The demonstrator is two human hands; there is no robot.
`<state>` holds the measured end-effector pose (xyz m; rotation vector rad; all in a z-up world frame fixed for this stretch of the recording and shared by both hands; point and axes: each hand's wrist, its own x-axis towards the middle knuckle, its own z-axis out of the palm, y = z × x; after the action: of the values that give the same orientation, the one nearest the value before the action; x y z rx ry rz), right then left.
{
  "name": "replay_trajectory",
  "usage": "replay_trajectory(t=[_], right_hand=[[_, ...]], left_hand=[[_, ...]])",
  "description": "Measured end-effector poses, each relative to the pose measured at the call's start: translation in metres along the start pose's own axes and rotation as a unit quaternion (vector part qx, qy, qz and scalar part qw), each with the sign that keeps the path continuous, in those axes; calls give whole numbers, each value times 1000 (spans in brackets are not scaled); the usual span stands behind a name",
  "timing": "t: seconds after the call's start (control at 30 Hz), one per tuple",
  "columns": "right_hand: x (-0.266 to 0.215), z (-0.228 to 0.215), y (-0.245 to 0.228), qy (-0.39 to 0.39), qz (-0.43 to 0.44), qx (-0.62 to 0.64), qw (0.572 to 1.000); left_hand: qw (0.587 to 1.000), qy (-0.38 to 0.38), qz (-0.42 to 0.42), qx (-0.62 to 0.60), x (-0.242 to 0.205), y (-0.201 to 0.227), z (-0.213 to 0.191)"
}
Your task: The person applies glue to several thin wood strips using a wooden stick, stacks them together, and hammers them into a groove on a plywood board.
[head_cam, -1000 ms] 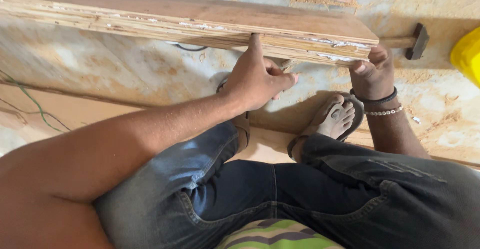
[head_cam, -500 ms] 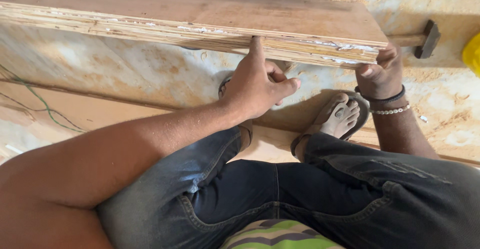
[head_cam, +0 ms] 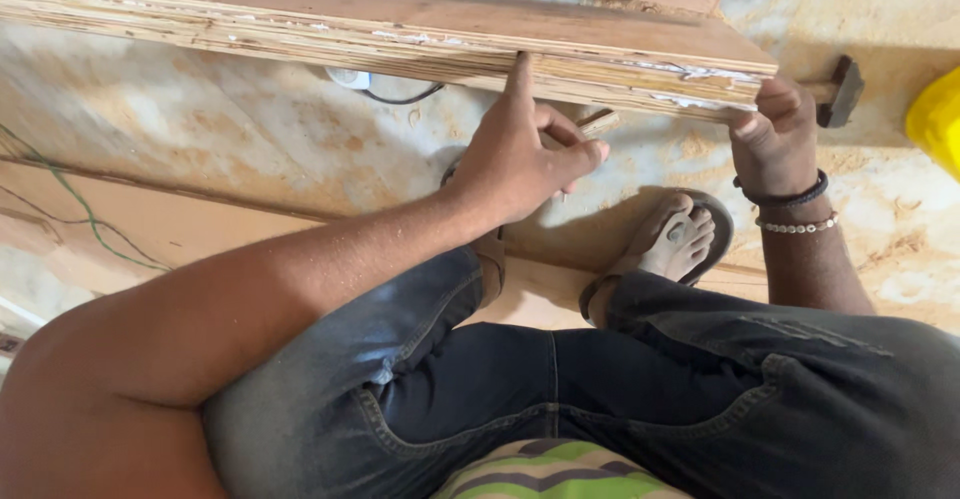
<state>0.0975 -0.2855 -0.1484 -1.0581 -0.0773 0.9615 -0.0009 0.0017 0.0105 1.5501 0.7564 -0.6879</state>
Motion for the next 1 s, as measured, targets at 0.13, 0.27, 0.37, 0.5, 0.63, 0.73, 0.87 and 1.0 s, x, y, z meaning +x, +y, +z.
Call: replay_trajectory(t=[0.13, 0.27, 0.37, 0.5, 0.63, 0.73, 0.87, 1.0], right_hand=[[-8, -25, 1, 71, 12, 90, 993], [-4, -36, 0, 12, 31, -45, 998], [0, -38, 1, 9, 86, -123, 989], [16, -28, -3, -50, 98, -180, 978], [21, 5, -10, -63, 54, -135, 987], [18, 11, -13, -27, 62, -113, 991], [19, 6, -5, -28, 48, -108, 993], [18, 3, 8, -20, 30, -68, 997]], left_hand=[[999, 4, -35, -27, 1, 5, 0], [997, 5, -59, -47, 17, 7, 2], [992, 8, -111, -68, 24, 9, 0], [995, -22, -96, 33, 21, 16, -6], [990, -35, -120, 70, 18, 20, -12], [991, -27, -123, 49, 14, 16, -12], [993, -20, -111, 20, 12, 12, -14], [995, -23, -94, 35, 11, 11, -14]])
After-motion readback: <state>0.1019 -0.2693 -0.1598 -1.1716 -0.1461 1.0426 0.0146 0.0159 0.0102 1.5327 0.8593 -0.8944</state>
